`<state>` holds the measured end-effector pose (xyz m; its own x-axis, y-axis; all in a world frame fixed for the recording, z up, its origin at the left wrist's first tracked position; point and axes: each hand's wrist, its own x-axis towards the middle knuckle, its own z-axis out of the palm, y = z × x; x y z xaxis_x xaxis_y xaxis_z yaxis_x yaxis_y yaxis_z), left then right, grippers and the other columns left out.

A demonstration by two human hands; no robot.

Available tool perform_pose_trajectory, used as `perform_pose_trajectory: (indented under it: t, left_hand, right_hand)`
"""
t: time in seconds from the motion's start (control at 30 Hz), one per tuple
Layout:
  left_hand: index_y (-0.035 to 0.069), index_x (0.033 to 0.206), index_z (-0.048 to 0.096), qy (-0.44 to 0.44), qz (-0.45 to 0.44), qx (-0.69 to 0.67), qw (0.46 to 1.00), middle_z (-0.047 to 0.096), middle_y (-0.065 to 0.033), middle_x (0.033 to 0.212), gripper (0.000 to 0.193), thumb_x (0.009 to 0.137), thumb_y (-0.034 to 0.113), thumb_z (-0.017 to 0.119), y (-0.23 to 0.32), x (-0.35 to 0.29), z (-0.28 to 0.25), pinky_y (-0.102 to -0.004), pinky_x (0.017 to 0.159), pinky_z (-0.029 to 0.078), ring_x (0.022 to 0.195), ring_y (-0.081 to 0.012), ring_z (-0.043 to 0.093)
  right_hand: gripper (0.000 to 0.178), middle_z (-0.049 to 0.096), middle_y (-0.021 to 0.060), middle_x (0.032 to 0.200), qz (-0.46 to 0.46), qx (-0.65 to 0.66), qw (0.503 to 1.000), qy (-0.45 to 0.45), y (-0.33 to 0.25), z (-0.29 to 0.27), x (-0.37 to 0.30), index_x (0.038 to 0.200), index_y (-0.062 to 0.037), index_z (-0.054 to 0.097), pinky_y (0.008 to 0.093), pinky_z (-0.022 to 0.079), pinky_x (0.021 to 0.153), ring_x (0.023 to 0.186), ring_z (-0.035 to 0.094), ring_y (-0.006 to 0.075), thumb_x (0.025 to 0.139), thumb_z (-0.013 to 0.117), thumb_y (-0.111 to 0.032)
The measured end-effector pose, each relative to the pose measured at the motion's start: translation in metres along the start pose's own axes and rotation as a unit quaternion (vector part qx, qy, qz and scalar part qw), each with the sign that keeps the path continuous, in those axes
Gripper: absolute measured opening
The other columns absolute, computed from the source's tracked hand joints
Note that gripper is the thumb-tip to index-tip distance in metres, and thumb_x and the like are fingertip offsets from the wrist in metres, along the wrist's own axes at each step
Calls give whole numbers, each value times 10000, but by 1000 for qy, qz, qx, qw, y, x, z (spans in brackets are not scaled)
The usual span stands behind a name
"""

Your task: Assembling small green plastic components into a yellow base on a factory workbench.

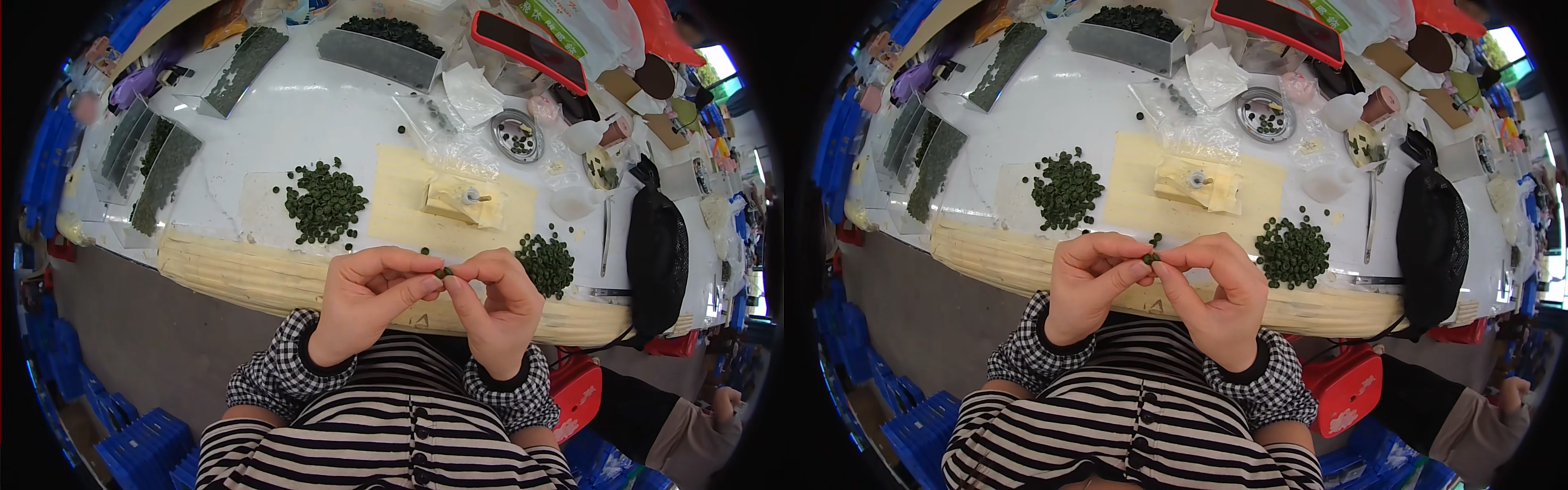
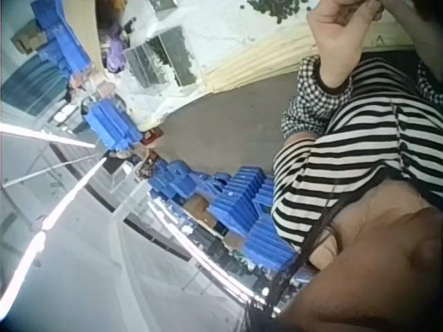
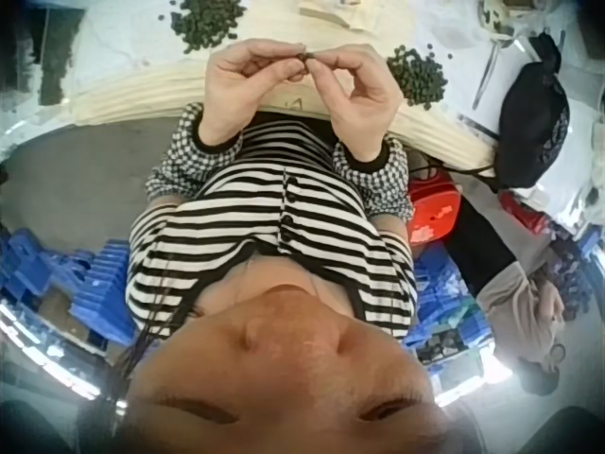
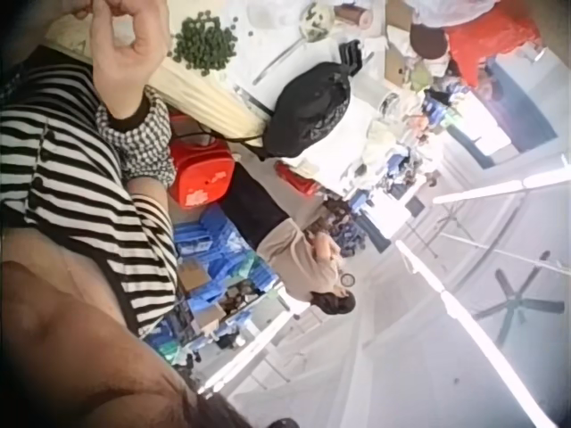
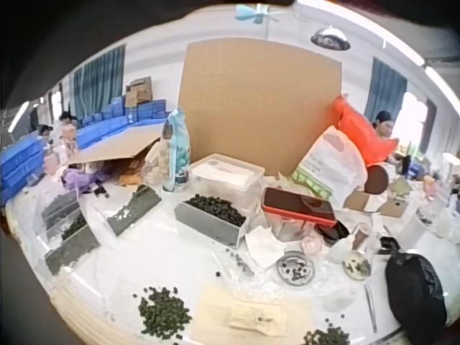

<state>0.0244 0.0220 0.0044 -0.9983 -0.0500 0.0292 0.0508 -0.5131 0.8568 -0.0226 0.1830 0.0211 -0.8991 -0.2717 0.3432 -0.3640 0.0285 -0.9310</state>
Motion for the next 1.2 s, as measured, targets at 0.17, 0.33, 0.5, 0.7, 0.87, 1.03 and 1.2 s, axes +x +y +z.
perform_pose_trajectory:
  t: [0.17,0.33,0.5,0.7,0.87,1.03,1.2]
  left_hand:
    - [-58,1062,677,4,21,28,999,677,-126,1000,194,870,-69,655,1,-1,0,-247,823,565,919,-162,678]
    - [-50,1056,685,21,73,52,996,674,-124,991,212,849,-92,664,-2,-1,3,-247,807,564,922,-162,674]
    - [-20,1017,711,32,145,191,970,693,-129,933,223,810,-101,693,-1,2,3,-249,745,551,870,-165,681]
    - [-1,995,724,37,171,236,956,708,-126,882,222,791,-88,712,-1,3,3,-257,707,540,800,-173,687]
    - [2,996,727,20,125,190,974,708,-121,873,223,790,-82,716,3,3,2,-256,703,538,794,-173,688]
    - [-25,994,718,-6,178,302,937,697,-133,938,250,777,-146,692,10,8,2,-247,705,533,827,-171,665]
    - [-7,1034,713,7,57,127,990,707,-107,941,200,844,-62,679,4,8,-3,-248,731,548,813,-150,677]
  right_hand:
    - [122,665,91,837,-7,-8,1000,4,-1,2,0,883,30,688,255,480,681,756,619,166,772,715,72]
    - [138,664,105,843,10,3,1000,6,-2,4,-2,920,28,696,255,485,671,754,629,173,789,703,71]
    - [133,660,118,837,-52,-108,993,2,-9,3,0,922,23,699,255,492,652,743,639,179,795,705,62]
    - [134,657,117,837,-13,-91,995,-33,-14,-3,2,938,25,698,249,490,666,739,629,170,807,696,53]
    - [124,649,96,847,115,30,992,-46,-13,-7,1,959,29,692,245,489,695,757,609,144,835,675,35]
    - [121,646,96,846,82,-6,995,-59,-11,-9,3,958,30,692,249,493,695,757,610,147,840,669,38]
    - [199,641,102,845,-36,-107,991,-75,-18,-8,5,1011,16,705,255,494,667,743,621,178,817,686,54]
